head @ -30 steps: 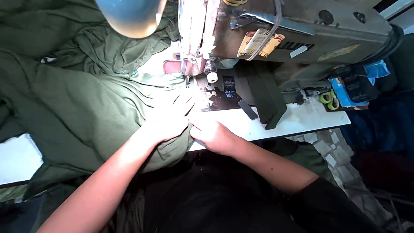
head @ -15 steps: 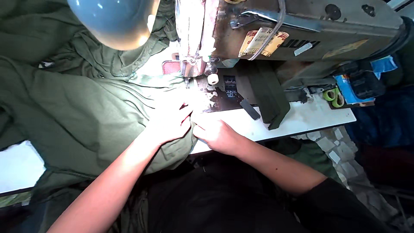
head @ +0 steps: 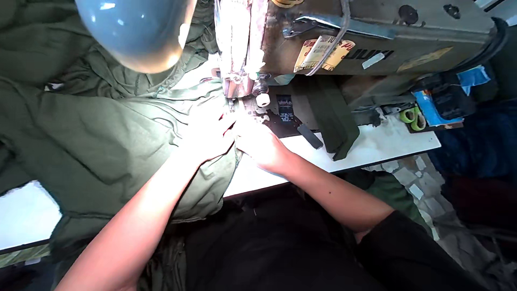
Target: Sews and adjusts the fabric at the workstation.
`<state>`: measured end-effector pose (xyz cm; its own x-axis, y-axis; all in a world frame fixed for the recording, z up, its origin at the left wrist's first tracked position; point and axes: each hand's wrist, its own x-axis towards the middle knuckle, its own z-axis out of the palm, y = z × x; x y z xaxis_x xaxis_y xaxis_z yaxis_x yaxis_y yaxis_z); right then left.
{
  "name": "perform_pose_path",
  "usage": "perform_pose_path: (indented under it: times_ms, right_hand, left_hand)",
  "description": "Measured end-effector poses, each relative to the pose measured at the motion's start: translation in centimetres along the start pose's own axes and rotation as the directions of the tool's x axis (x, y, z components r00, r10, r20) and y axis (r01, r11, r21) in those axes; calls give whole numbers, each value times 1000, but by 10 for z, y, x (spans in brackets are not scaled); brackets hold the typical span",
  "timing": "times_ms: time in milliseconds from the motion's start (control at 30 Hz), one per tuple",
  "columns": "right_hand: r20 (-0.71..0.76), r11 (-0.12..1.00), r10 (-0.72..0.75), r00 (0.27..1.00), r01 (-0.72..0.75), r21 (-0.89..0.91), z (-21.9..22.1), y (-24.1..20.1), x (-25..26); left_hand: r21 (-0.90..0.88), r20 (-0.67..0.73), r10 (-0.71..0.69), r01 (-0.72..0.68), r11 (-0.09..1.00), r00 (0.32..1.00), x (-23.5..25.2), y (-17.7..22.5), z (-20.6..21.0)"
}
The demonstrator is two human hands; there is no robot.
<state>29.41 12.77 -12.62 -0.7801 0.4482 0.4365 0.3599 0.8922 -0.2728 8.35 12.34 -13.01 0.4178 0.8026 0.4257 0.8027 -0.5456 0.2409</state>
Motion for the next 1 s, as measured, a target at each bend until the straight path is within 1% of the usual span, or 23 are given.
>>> perform_pose_path:
  times_ms: [67,100,133,167,200,233,300,367,400,433,467,533,567,633,667,700,733,767,800,867,900,933,1000]
  right_hand:
    - [39,995,56,998,-59,77,-7,2,2]
    - [89,982,123,988,-134,133,-17,5,5]
    - [133,953,218,967,-240,186,-29,11,7]
    - [123,932,297,947,-315,177,-39,21,8]
    - [70,932,343,937,-349,103,-49,35,9]
    - [59,917,399,915,-399,-8,-59,49,10]
    - [98,845,526,845,-507,-167,-72,71,10]
    - [157,800,593,790,-555,-229,-74,83,7]
    - [172,795,600,781,-560,-234,-71,86,5]
    - [154,801,591,792,-552,-232,-67,88,3]
    - [106,808,575,812,-543,-228,-64,90,0]
    - [-70,826,528,847,-530,-191,-64,88,-3]
    - [-173,838,497,850,-522,-159,-67,83,-2]
    - [-357,881,402,843,-462,-98,-66,62,-2]
    - [-423,907,348,837,-415,-74,-64,47,-3]
    - [-465,928,304,832,-368,-51,-61,30,-4]
    - [-488,946,271,830,-323,-23,-57,12,-5]
    - [-496,960,246,833,-281,4,-52,-6,-8]
    - [-512,968,227,828,-249,27,-46,-20,-11]
    - [-511,972,227,829,-224,68,-35,-36,-20]
    - [-493,970,241,836,-216,108,-34,-40,-25]
    - [-478,965,257,840,-200,167,-37,-43,-30]
    - [-463,934,312,830,-180,308,-46,-42,-38]
  left_hand:
    - [7,7,-2,2,1000,1000,1,-2,1]
    - [5,6,2,-2,1000,1000,1,-2,1]
    - [3,-1,7,-7,1000,1000,1,-2,1]
    - [7,-4,8,-8,1000,1000,0,-2,2]
    - [5,-7,6,-6,1000,1000,0,-2,2]
    - [3,-4,2,-2,1000,1000,0,-2,2]
    - [6,0,-1,1,1000,1000,-1,-2,3]
    - [13,-14,12,-12,1000,1000,0,-3,3]
    - [27,-16,20,-19,999,1000,0,-4,3]
    - [35,-19,28,-27,999,999,-1,-3,3]
    - [43,-28,27,-26,999,999,-2,-1,3]
    - [14,-64,-24,25,1000,998,-3,16,0]
    - [-47,-97,-72,68,997,993,-2,31,-4]
    - [-261,-147,-219,176,949,964,0,73,-11]
    - [-427,-103,-327,255,867,939,1,93,-13]
    - [-592,-14,-435,344,729,900,3,110,-15]
    - [-734,67,-509,388,558,858,6,121,-15]
    - [-837,93,-572,375,398,815,8,129,-12]
    - [-897,97,-625,340,282,774,11,136,-7]
    - [-955,163,-658,284,81,735,10,141,-6]
    - [-960,201,-649,280,19,733,6,141,-7]
    - [-959,230,-641,283,-20,732,2,141,-10]
    - [-948,279,-619,312,-58,734,-5,139,-19]
